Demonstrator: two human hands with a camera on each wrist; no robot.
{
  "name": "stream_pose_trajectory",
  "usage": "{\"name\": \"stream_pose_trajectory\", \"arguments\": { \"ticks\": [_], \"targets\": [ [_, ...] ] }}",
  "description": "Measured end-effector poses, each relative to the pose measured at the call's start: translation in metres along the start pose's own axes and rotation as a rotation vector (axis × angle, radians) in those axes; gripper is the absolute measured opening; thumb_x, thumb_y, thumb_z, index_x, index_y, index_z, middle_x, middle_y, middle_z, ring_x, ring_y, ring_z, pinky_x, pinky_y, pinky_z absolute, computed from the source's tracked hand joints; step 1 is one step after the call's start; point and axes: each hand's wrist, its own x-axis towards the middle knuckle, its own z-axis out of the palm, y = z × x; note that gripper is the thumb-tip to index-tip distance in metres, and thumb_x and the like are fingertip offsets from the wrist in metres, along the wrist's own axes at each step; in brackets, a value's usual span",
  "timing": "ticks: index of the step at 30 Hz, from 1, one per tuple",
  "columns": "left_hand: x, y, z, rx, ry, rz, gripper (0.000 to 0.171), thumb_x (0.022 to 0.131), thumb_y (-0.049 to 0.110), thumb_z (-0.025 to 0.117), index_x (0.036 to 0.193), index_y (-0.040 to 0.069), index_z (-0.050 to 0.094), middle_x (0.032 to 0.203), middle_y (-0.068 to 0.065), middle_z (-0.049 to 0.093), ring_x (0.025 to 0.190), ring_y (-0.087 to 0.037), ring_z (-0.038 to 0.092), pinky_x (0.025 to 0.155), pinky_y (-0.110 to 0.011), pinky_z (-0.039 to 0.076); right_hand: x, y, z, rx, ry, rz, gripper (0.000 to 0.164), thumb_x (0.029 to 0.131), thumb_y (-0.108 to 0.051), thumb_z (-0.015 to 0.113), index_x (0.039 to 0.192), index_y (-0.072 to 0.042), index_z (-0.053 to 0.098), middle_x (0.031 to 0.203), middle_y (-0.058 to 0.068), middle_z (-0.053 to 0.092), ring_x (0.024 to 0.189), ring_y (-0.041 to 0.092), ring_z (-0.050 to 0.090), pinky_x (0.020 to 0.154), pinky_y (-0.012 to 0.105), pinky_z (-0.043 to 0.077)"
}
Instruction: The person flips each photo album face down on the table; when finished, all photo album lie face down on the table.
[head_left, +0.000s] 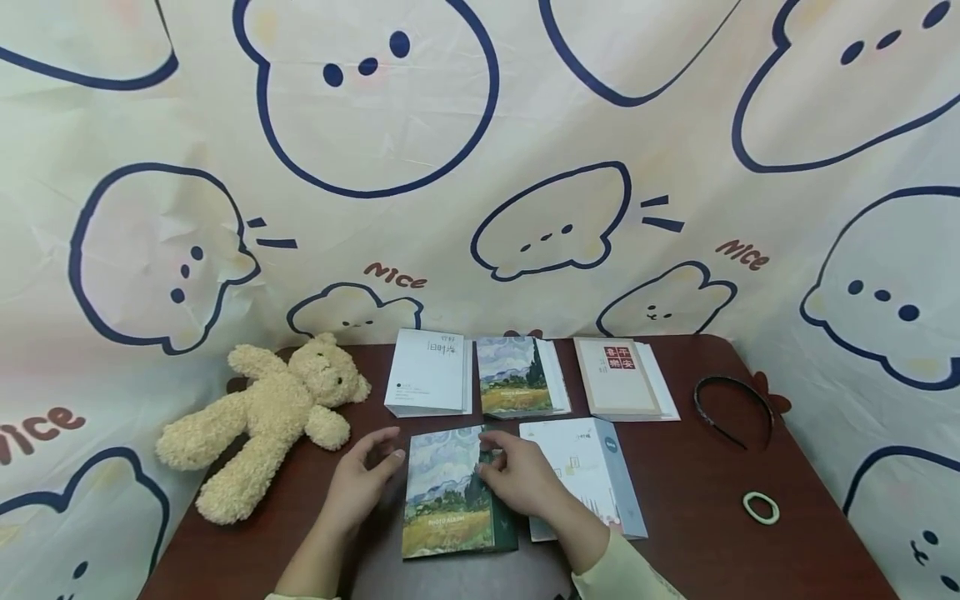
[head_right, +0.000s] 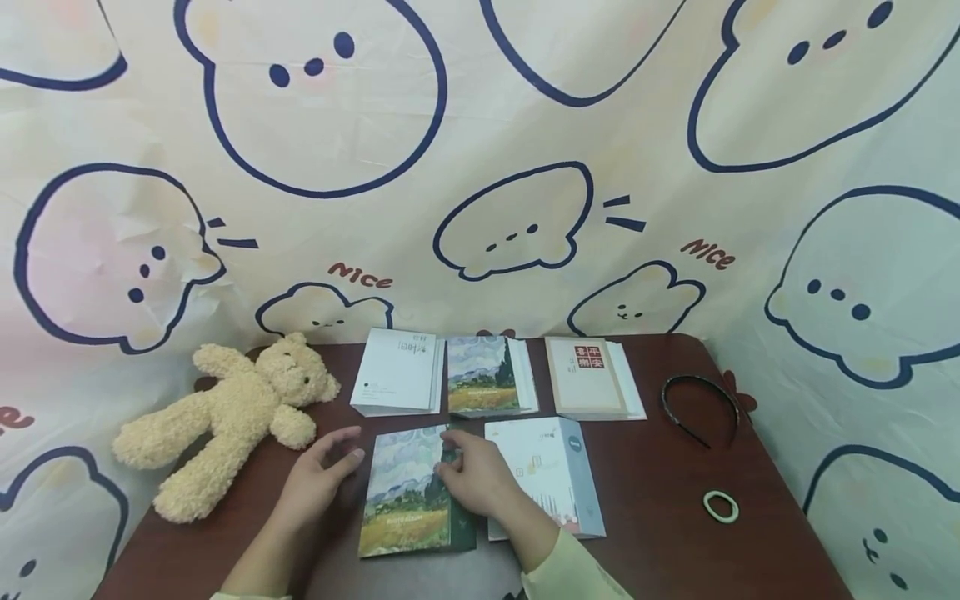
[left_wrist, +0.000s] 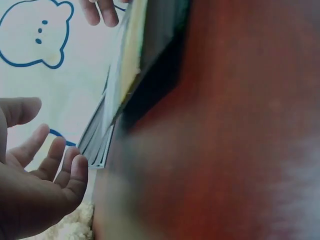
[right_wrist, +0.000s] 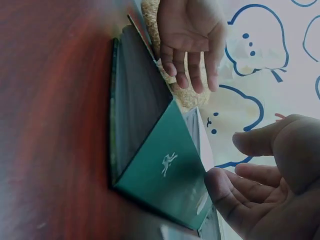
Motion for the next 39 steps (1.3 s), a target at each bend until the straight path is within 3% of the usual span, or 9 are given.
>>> {"name": "stream_pose_trajectory", "arguments": {
  "ticks": [7,13,20,27,39],
  "targets": [
    [0.016,0.001,-0.005,-0.028,0.037,-0.008,0.056,0.102,0.023,0.068,0.153,0.014,0.046,0.152,-0.016,0.045,0.139,-0.036,0.043,0.103,-0.053,0.046,0.023,-0.009,0.005,-0.021,0.041,-0.02,0.042,0.1,-0.021,0.069,0.14,-0.01,0.063,0.125,0.005,0.071,0.089,0.006,0.065,0.073,0.03,0.053],
    [0.031,0.0,-0.007,-0.063,0.045,-0.053,0.068,0.103,0.023,0.066,0.16,0.008,0.032,0.163,-0.024,0.03,0.149,-0.044,0.03,0.11,-0.063,0.039,0.046,-0.011,0.011,-0.061,0.039,-0.028,0.045,0.101,-0.026,0.068,0.142,-0.007,0.061,0.129,0.007,0.068,0.102,0.018,0.066,0.082,0.039,0.056],
    [0.051,-0.002,-0.005,-0.113,0.043,-0.073,0.078,0.104,0.021,0.064,0.165,0.006,0.018,0.167,-0.026,0.019,0.153,-0.045,0.022,0.115,-0.064,0.033,0.074,-0.014,0.021,-0.101,0.046,-0.009,0.053,0.101,-0.032,0.069,0.147,-0.009,0.056,0.138,0.011,0.063,0.117,0.027,0.065,0.091,0.046,0.056],
    [0.069,-0.001,0.005,-0.192,0.043,-0.079,0.083,0.103,0.018,0.064,0.166,0.005,0.011,0.167,-0.028,0.017,0.152,-0.045,0.023,0.116,-0.061,0.034,0.096,-0.018,0.028,-0.177,0.016,-0.004,0.061,0.1,-0.031,0.068,0.152,-0.007,0.05,0.15,0.016,0.053,0.136,0.034,0.053,0.109,0.051,0.046],
    [0.079,0.0,0.016,-0.234,0.066,-0.119,0.083,0.103,0.022,0.063,0.166,0.004,0.012,0.169,-0.026,0.016,0.155,-0.044,0.018,0.12,-0.059,0.029,0.115,-0.024,0.032,-0.241,-0.082,0.076,0.069,0.1,-0.036,0.067,0.157,-0.004,0.043,0.161,0.02,0.04,0.147,0.035,0.041,0.117,0.05,0.038]
  ]
}}
